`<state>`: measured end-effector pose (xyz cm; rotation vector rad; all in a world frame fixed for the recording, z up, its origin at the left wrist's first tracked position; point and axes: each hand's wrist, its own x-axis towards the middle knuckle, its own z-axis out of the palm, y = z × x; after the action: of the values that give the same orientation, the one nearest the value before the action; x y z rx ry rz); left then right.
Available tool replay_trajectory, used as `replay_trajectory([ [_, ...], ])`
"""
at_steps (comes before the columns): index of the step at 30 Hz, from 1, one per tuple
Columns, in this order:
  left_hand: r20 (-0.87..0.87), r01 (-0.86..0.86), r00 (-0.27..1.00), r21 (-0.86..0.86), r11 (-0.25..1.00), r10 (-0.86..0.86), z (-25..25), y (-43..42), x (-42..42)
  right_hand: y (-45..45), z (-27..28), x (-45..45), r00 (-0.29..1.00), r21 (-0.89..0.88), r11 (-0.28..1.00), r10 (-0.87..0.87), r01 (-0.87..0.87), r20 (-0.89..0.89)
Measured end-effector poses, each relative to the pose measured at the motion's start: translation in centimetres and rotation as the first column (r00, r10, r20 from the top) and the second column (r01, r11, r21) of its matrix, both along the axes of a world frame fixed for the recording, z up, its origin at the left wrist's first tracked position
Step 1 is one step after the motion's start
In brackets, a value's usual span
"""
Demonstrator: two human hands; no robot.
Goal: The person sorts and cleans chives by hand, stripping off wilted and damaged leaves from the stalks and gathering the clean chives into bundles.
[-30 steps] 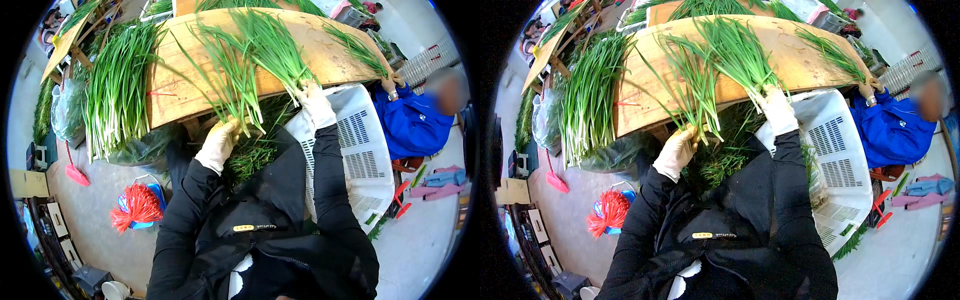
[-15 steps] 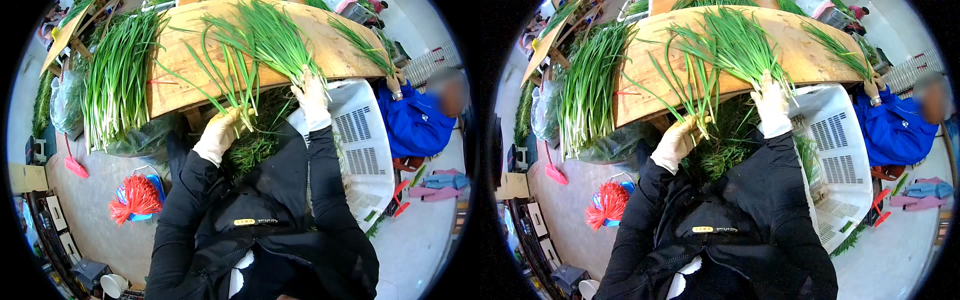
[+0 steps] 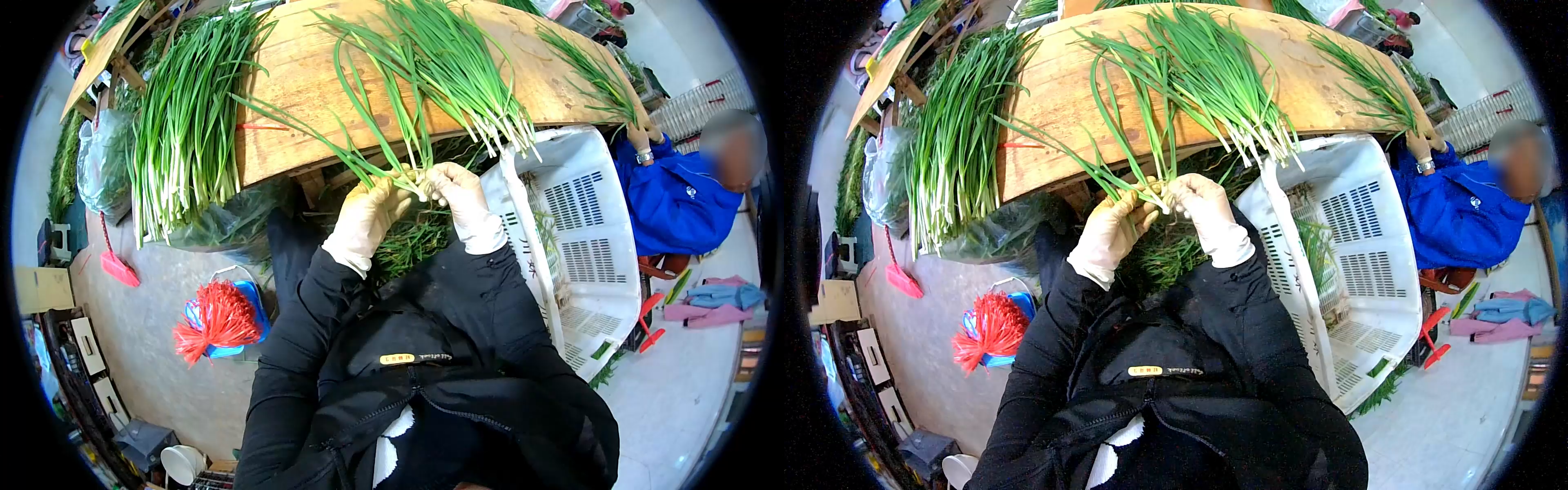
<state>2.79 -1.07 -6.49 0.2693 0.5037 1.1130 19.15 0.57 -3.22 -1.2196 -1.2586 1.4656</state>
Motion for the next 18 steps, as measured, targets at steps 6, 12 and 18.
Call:
replay_trajectory([
  [6, 0.082, 0.041, 0.996, 0.053, 0.998, -0.045, -0.5, 0.3, -0.1, -0.1, -1.6, 1.4, 0.785, -0.121, 0.969, 0.099, -0.217, -0.611],
  [12, 0.060, -0.027, 0.998, 0.014, 1.000, 0.026, -1.2, 0.8, -0.8, -1.1, 1.0, 3.5, 0.594, 0.019, 0.974, 0.154, -0.227, -0.789],
  [18, 0.140, 0.179, 0.973, 0.044, 0.983, -0.183, 2.3, 0.2, 0.6, 0.5, 5.2, 2.4, 0.985, 0.042, 0.988, 0.151, -0.148, -0.088],
])
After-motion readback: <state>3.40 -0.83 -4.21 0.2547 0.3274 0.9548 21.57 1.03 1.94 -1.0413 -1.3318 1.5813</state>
